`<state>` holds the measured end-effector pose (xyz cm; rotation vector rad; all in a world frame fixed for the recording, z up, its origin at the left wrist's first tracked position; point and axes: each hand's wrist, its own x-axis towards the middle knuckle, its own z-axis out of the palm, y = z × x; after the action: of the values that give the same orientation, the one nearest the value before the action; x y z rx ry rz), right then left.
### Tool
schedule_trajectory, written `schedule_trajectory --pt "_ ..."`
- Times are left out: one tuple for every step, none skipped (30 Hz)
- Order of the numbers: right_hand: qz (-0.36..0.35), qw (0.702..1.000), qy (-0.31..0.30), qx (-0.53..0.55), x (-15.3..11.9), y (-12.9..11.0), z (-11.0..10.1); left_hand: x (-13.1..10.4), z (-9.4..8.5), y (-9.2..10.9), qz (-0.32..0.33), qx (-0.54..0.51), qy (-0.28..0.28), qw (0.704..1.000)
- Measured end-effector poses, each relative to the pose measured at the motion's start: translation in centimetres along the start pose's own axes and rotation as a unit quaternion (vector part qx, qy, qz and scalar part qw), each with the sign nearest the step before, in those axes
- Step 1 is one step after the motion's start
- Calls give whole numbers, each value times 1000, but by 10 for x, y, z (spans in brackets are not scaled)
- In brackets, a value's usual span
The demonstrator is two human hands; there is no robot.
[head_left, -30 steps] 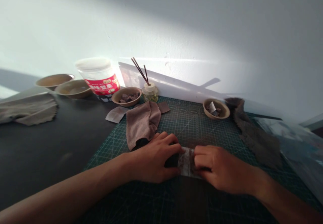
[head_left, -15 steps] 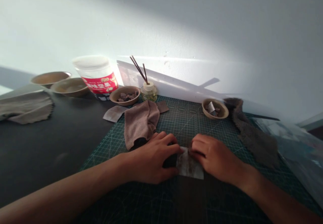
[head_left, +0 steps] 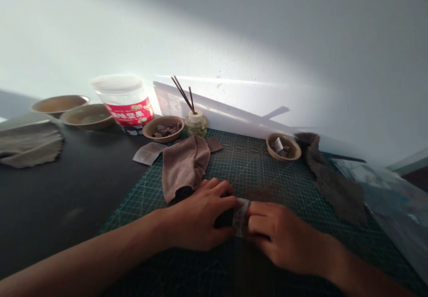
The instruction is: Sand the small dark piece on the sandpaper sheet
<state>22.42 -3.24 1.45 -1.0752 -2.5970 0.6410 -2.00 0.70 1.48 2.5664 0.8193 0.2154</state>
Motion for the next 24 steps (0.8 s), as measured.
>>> schedule_trajectory --pt "-5 1000 14 -10 1 0 1 0 0 0 1 -1 1 1000" --pt "4 999 35 -21 2 1 1 0 0 -1 3 -3 1 1000" --pt "24 998 55 -30 3 3 0 0 0 -1 5 -4 2 1000" --pt "46 996 67 -34 4 5 -1 0 0 -1 6 -5 3 1000" --pt "63 995 66 -31 4 7 -4 0 0 -1 6 -6 3 1000" --pt "67 996 54 -23 3 7 -5 1 -1 0 6 -7 3 1000" --pt "58 998 33 -14 2 7 -6 1 -1 0 4 -8 2 1000" --pt "38 999 12 -6 0 6 -6 1 -1 0 1 -8 0 1000" --pt "17 1000 -2 -3 -1 4 -5 1 -2 1 -1 -7 -2 1000" --pt "0 1000 -6 -4 -2 3 -3 0 -2 1 -2 -7 -3 1000" --pt "-5 1000 2 -9 -3 2 -1 0 -2 1 -3 -6 -4 1000" --pt "3 1000 16 -14 -3 2 -1 0 -2 1 -2 -5 -4 1000" --pt "21 999 33 -17 -3 3 -2 0 -2 1 0 -6 -4 1000" --pt "43 998 45 -15 -2 4 -4 0 -1 0 3 -6 -2 1000" --pt "60 997 49 -9 -2 6 -7 0 -1 0 5 -6 -1 1000" --pt "69 997 43 -2 -2 7 -10 1 -1 0 4 -6 0 1000" --pt "63 998 25 5 -2 8 -11 1 0 0 4 -5 0 1000" --pt "44 999 1 11 -2 7 -11 1 0 0 2 -5 0 1000" --pt "17 1000 -19 13 -2 6 -10 1 0 0 -1 -3 0 1000" --pt "-10 999 -29 11 -1 4 -8 1 0 0 -2 -2 -1 1000" --pt "-28 999 -25 3 0 3 -5 1 0 0 -1 -2 -2 1000" --pt "-34 999 -9 -11 2 3 -4 1 0 0 0 -1 -1 1000" --pt "-23 999 15 -29 4 4 -4 1 0 0 3 -2 0 1000" --pt "-2 998 37 -48 5 5 -6 1 0 0 6 -3 1 1000"
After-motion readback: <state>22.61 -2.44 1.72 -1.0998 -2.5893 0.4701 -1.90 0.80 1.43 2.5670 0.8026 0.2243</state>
